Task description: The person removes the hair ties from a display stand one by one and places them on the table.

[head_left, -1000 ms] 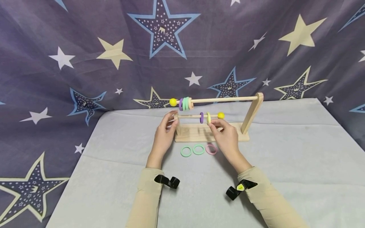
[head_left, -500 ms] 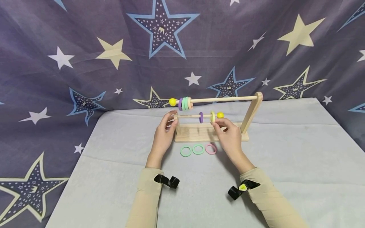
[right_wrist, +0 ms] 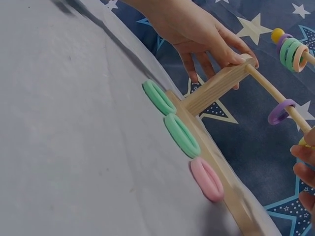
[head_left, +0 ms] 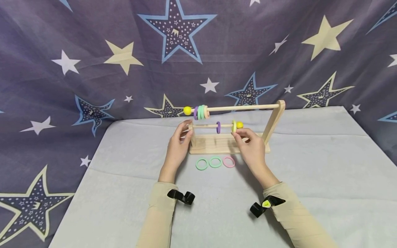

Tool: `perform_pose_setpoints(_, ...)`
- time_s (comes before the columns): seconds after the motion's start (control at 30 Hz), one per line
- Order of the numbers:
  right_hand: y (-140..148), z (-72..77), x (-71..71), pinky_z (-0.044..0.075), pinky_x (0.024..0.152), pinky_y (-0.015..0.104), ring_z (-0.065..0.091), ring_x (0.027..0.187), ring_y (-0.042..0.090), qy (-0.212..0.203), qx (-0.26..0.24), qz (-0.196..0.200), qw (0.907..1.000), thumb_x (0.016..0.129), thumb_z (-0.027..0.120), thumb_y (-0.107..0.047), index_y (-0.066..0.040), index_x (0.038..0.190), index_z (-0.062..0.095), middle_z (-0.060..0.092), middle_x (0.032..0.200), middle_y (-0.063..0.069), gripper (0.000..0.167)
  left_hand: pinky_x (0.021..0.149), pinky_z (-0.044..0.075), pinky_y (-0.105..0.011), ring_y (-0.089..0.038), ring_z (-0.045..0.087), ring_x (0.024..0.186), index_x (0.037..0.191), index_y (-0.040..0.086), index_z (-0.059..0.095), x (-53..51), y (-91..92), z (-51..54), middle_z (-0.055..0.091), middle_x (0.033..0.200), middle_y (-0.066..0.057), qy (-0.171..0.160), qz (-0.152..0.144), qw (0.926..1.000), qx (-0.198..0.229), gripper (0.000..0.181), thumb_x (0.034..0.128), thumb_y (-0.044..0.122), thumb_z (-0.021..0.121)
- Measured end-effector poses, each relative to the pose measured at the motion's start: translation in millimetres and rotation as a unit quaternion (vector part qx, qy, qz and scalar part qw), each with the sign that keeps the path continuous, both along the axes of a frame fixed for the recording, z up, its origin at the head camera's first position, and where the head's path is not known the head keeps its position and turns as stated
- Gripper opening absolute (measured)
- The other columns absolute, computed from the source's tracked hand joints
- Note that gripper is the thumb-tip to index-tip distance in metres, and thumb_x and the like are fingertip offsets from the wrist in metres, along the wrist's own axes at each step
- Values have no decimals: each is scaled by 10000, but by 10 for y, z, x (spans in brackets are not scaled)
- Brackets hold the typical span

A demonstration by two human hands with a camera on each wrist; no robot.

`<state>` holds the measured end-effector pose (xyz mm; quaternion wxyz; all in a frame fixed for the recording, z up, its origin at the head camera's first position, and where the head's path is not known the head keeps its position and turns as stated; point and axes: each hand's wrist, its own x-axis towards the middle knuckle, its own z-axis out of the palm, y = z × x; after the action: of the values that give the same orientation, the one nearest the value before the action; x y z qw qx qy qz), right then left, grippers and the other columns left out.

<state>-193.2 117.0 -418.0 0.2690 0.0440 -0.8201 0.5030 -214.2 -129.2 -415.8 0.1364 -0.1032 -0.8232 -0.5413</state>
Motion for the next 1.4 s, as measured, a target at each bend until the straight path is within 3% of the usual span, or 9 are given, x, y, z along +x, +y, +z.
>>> perform_pose_setpoints(0.3,35,6,9,444,667,190,624,727,174,47,-28,-47,10000,876,761,-115,-38,965,744,750,875,91,118,909,485,-430,-242,616,1141,1392,218,546,-2,-9,4,628,1288,-124,-8,-14,10000,1,391,1020,339,553)
perform_pose_setpoints(0.67,92,10,9,495,701,335,642,768,170,-139,6,-212,9997,871,775,-153,-64,968,754,748,874,70,134,918,480,-425,-224,607,1151,1395,248,540,-2,-8,13,621,1301,-108,-52,-59,10000,-15,389,1020,354,547)
perform_pose_setpoints(1.03,170,4,29,483,688,342,623,736,160,-21,114,-214,9997,867,781,-158,-55,948,746,751,856,73,136,913,483,-439,-238,611,1150,1395,242,538,-6,-12,1,622,1298,-121,6,-74,10000,-28,388,1021,344,551)
perform_pose_setpoints(1.4,288,28,96,474,713,350,666,801,213,-259,572,-46,9980,871,775,-152,-49,945,744,744,909,84,130,908,483,-426,-220,611,1147,1390,250,543,-7,-9,2,627,1292,-105,14,-42,10000,-38,382,1020,346,550)
